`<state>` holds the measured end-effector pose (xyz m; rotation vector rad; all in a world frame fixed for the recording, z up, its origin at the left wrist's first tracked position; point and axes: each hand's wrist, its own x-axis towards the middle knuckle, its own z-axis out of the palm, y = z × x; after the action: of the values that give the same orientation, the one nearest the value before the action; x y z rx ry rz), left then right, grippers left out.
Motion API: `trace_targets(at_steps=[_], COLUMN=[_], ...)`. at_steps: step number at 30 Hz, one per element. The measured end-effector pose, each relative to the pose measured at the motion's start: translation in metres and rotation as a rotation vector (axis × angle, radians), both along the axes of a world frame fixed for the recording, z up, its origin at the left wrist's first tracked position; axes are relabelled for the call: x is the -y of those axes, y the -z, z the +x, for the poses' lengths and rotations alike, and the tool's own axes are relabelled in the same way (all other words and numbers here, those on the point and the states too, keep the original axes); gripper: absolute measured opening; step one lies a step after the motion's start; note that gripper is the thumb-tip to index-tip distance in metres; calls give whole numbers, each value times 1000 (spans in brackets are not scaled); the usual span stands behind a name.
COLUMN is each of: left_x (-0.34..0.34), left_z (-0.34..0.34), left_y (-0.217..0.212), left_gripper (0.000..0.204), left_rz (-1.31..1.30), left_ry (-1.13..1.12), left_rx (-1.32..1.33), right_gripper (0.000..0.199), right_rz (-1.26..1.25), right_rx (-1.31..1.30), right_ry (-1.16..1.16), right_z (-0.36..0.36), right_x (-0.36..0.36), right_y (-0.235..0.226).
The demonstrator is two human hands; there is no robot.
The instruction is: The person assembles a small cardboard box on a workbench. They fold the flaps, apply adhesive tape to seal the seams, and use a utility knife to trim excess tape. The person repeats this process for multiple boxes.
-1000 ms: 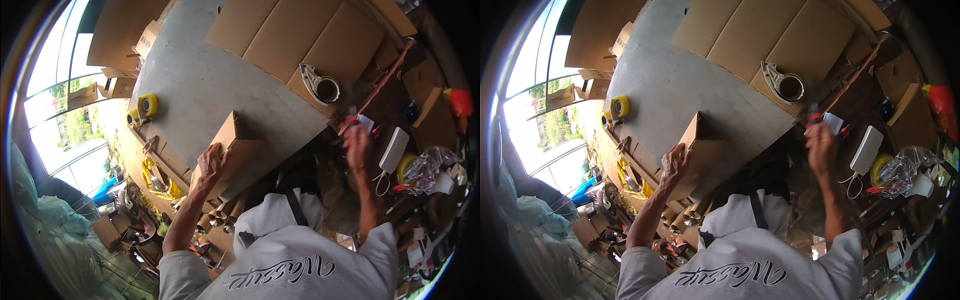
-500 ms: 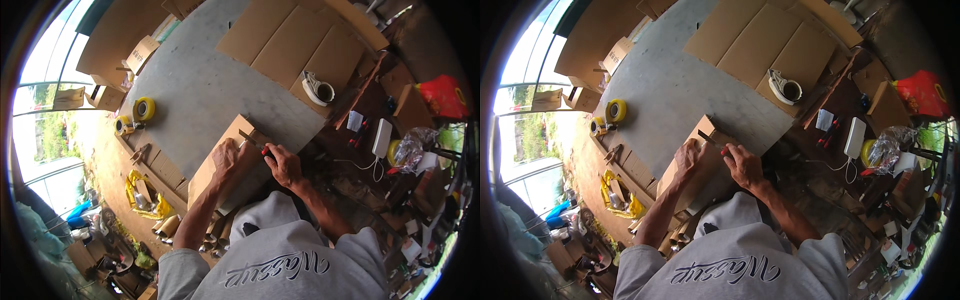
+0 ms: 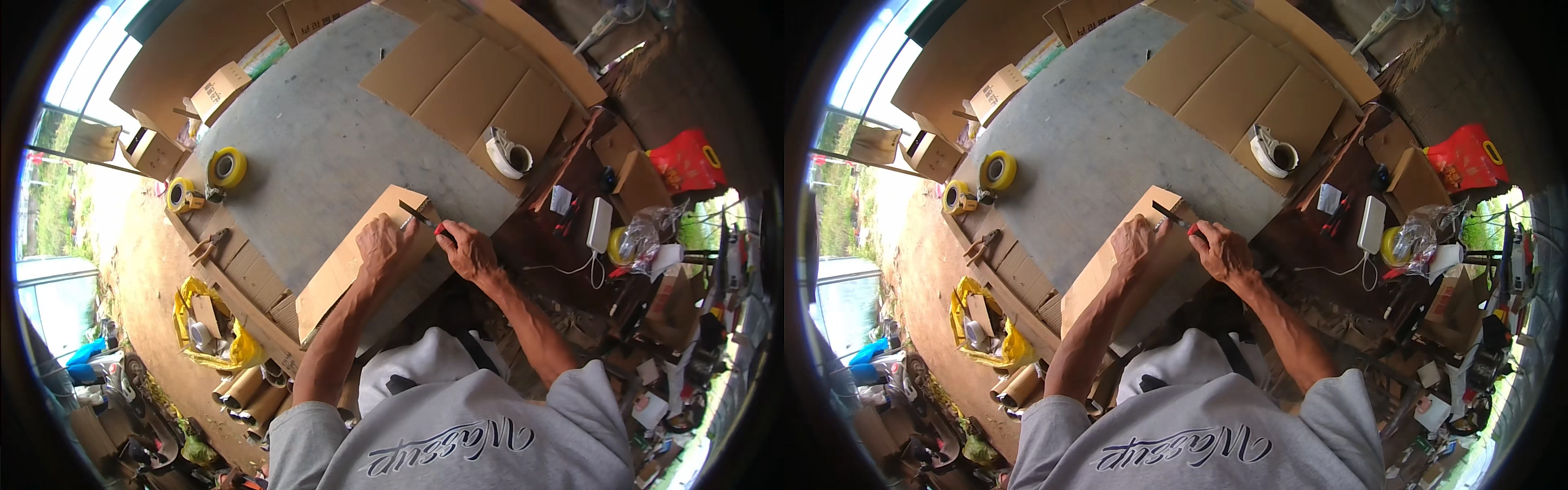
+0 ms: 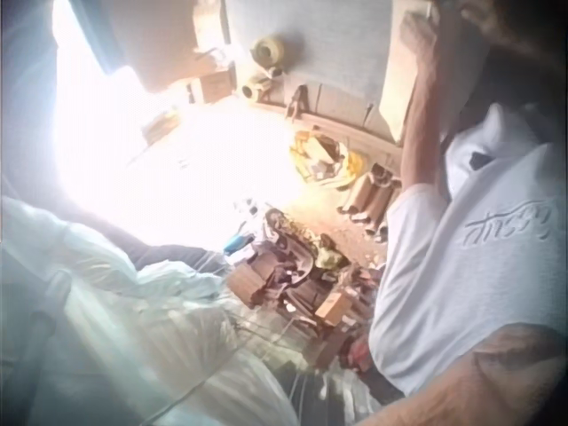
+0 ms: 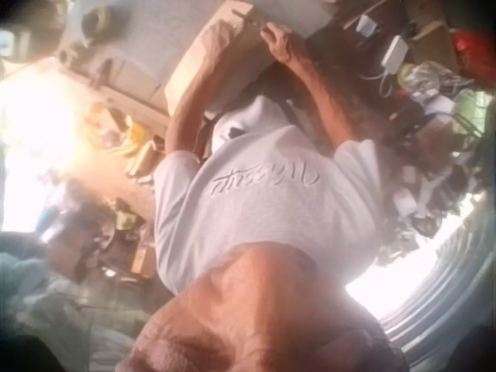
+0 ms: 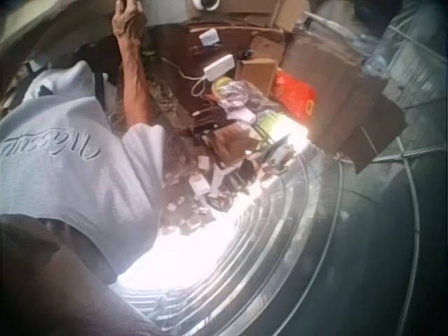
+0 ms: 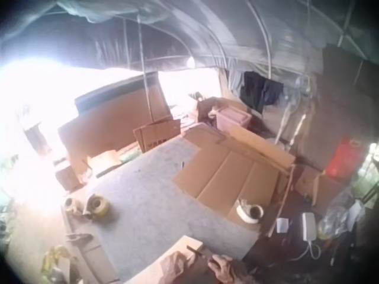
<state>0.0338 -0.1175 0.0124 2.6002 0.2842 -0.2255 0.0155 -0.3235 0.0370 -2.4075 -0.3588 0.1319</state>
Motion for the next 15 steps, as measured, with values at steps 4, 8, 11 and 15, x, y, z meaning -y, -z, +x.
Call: trace_targets(at_steps=[4, 8, 11, 15], left_x=[-1, 1, 2, 2], left_z=[1, -1, 0, 0], left_y=[3, 3, 2, -6], left_gripper=[64, 63, 62, 62], left_rz=[2, -4, 4, -2], left_ry=[5, -12, -7, -15], left_rx=[-31, -6, -1, -26], right_gripper=[18, 17, 20, 25], right_rz=[1, -4, -25, -43], right_rx=[8, 15, 9, 125], right_ry=[-29, -41, -57, -92], right_z=[5, 7, 10, 21], right_x=[2, 3, 5, 12], right_y=[1, 4, 12, 22])
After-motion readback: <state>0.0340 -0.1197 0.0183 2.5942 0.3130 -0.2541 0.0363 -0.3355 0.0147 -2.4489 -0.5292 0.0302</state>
